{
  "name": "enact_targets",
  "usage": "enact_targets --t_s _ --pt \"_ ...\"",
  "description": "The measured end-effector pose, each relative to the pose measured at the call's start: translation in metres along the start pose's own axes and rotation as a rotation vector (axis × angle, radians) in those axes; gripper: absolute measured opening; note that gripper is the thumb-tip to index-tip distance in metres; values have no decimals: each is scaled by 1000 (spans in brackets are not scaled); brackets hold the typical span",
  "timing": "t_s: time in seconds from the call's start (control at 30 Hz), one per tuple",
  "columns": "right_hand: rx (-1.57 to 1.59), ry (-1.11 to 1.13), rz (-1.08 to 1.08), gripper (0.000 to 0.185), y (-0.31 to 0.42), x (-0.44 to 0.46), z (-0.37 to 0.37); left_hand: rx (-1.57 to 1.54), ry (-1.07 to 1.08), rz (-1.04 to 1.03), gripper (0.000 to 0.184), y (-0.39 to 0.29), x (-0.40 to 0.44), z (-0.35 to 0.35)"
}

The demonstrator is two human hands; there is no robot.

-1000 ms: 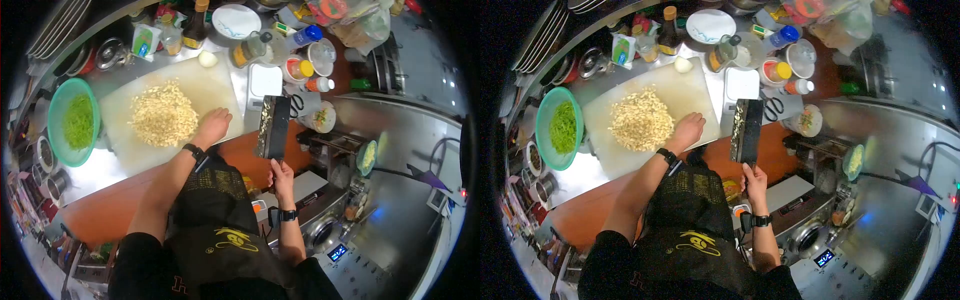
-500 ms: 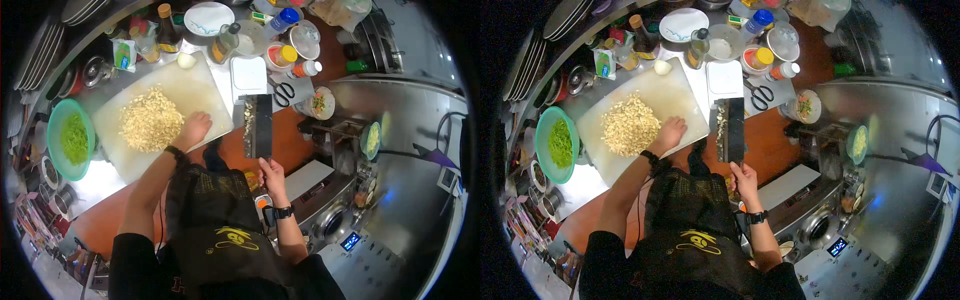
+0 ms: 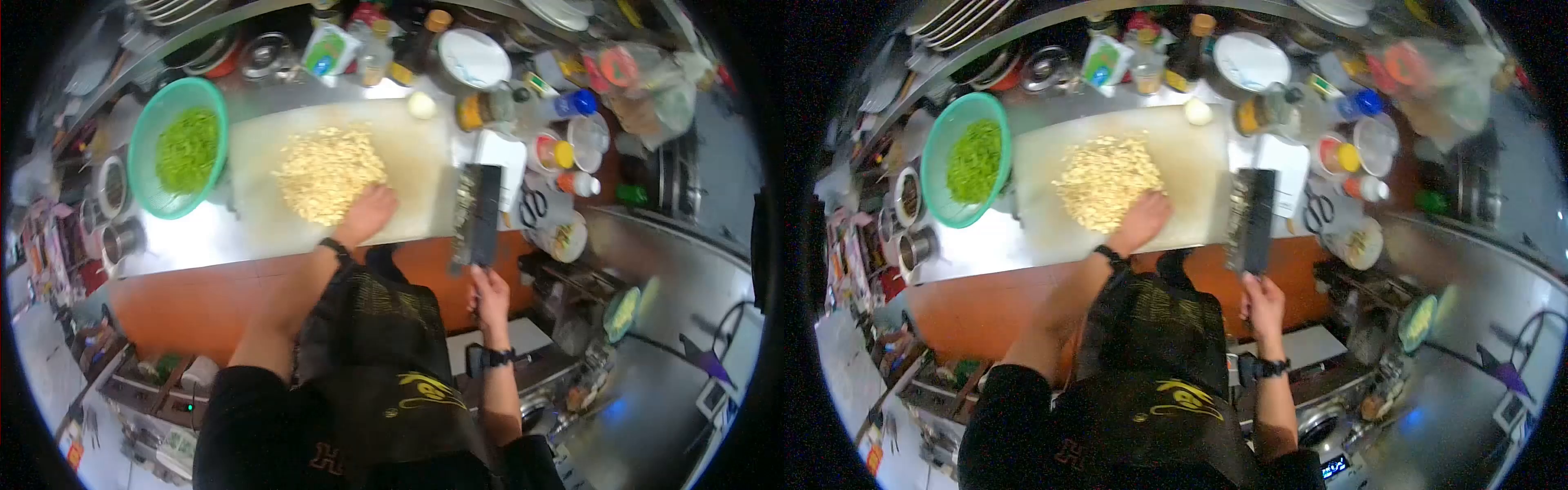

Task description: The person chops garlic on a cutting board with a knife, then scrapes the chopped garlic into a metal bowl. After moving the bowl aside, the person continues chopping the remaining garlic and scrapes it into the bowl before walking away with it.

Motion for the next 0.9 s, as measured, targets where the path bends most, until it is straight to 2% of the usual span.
enact_targets --t_s 0.03,0.07,0.17,0.23,0.3,0.37,0.47,0.57,0.6,0.7,0.8,0.83,0.87,0.9 --pt "54 3 -56 25 2 2 -12 81 -52 -19 25 0 -1 15" --pt "-11 21 -30 26 6 4 -24 -7 24 34 42 1 -5 19" --pt "64 201 -40 24 12 11 -63 -240 -30 67 69 -40 17 84" --pt "53 290 -52 24 16 15 -90 -325 252 7 91 -63 25 110" --pt "12 340 -62 21 26 8 -107 -293 209 6 101 -63 14 102" --pt "-11 344 -128 21 32 1 -113 -358 106 91 95 -46 5 100" --pt "-16 369 -167 23 31 -4 -107 -332 149 307 86 -15 -8 88" --pt "-54 384 -181 23 30 -8 -100 -318 23 466 84 8 -18 81" --pt "-69 387 -176 24 31 -10 -101 -328 62 437 85 7 -14 87" --pt "-60 363 -190 23 32 -17 -101 -313 -59 396 76 9 -14 82" --pt "-107 328 -104 22 29 -10 -96 -294 -220 562 57 47 -54 93" --pt "-132 307 -62 22 26 -8 -91 -160 -205 656 41 61 -74 93" --pt "-130 296 -49 21 25 -6 -88 -111 -381 583 34 71 -98 94" --pt "-112 287 -54 21 23 -5 -86 -161 -296 583 33 77 -111 94"
Point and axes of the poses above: each hand's wrist, its own x-axis towards the middle knuckle, its own z-axis out of the back of the hand, y = z × x, the point moved 3 cm from there along x, towards the middle knuckle
